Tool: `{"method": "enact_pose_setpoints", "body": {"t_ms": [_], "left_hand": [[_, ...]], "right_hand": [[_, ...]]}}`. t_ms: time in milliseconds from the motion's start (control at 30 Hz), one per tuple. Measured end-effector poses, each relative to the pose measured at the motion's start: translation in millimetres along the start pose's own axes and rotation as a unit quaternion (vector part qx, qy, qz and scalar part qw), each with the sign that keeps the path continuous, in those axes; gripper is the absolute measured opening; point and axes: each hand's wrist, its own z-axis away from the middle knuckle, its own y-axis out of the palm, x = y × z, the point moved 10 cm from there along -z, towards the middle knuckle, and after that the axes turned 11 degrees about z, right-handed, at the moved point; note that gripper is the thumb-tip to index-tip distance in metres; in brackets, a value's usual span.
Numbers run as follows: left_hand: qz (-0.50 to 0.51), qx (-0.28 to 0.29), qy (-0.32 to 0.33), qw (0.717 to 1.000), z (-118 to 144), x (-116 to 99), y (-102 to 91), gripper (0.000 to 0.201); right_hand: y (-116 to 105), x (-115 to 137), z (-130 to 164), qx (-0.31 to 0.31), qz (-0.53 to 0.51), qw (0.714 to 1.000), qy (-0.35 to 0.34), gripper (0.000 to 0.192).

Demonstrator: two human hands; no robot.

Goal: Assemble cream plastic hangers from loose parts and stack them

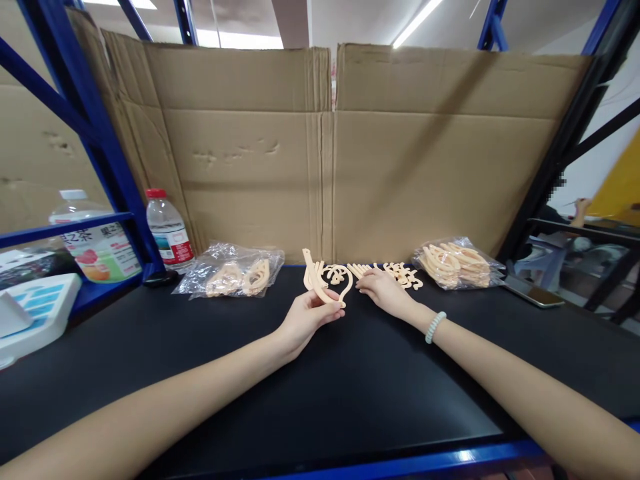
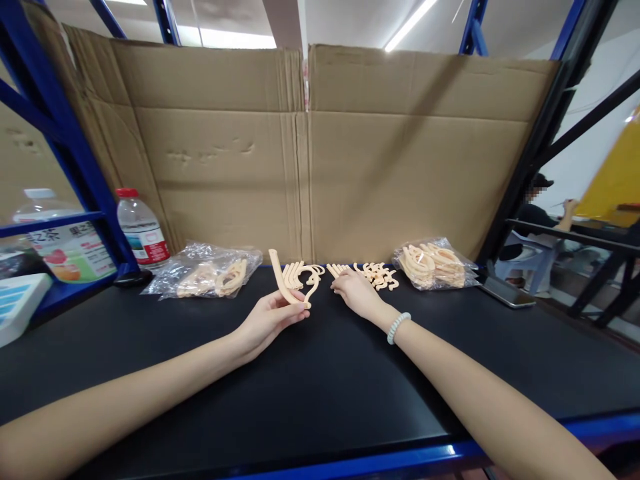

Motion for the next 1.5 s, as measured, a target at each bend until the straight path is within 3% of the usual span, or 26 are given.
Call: {"method": "enact_pose_setpoints", "body": {"t_ms": [167,267,333,433,533,600,733,833,1000,1100,1300,1500], "left_hand": [[0.015,-0.009,-0.009,1.0,-2.1,1.3,-5.0,0.022],[0.026,-0.011,-0.009,1.0,-3.7,1.8,-7.7,0.02],[0.032,-0.011,-0.009,0.999,-4.4,2.0,-8.3,0.019],[0.037,-0.012,-0.01,0.999,-4.6,2.0,-8.0,0.017],[0.038,-0.011,-0.013,0.999,-4.4,2.9,-7.7,0.018],[0.037,-0.002,-0.016,0.999,-4.4,3.8,-6.3,0.019],[0.037,0.003,-0.027,0.999,-4.1,5.9,-6.0,0.02],[0.043,0.007,-0.028,0.999,-3.7,5.5,-5.4,0.018],[0.042,0.017,-0.028,0.999,-3.7,5.2,-4.5,0.023],[0.044,0.024,-0.024,0.998,-4.6,4.9,-4.2,0.025],[0.036,0.085,-0.039,0.995,-5.6,6.9,4.6,0.023],[0.008,0.117,-0.04,0.992,-5.3,7.2,8.2,0.022]], "right_hand": [[-15.5,-0.6,1.7,-0.055,-0.05,0.997,0.027,0.022],[-28.4,-8.1,7.1,-0.107,-0.135,0.981,0.093,0.024],[-33.5,-12.4,13.5,-0.133,-0.259,0.945,0.151,0.024],[-38.8,-3.8,21.8,-0.156,-0.429,0.866,0.203,0.028],[-44.4,10.0,26.3,-0.17,-0.513,0.81,0.228,0.03],[-45.0,14.4,29.2,-0.179,-0.538,0.787,0.242,0.029],[-31.0,11.5,36.1,-0.17,-0.558,0.765,0.273,0.029],[-15.0,3.2,42.9,-0.164,-0.571,0.744,0.307,0.041],[10.9,12.1,38.1,-0.085,-0.637,0.704,0.302,0.041],[15.8,18.9,36.0,-0.056,-0.64,0.707,0.296,0.033],[10.1,32.4,29.3,-0.013,-0.565,0.79,0.238,0.031],[3.0,47.6,21.8,0.028,-0.538,0.825,0.167,0.029]]}}
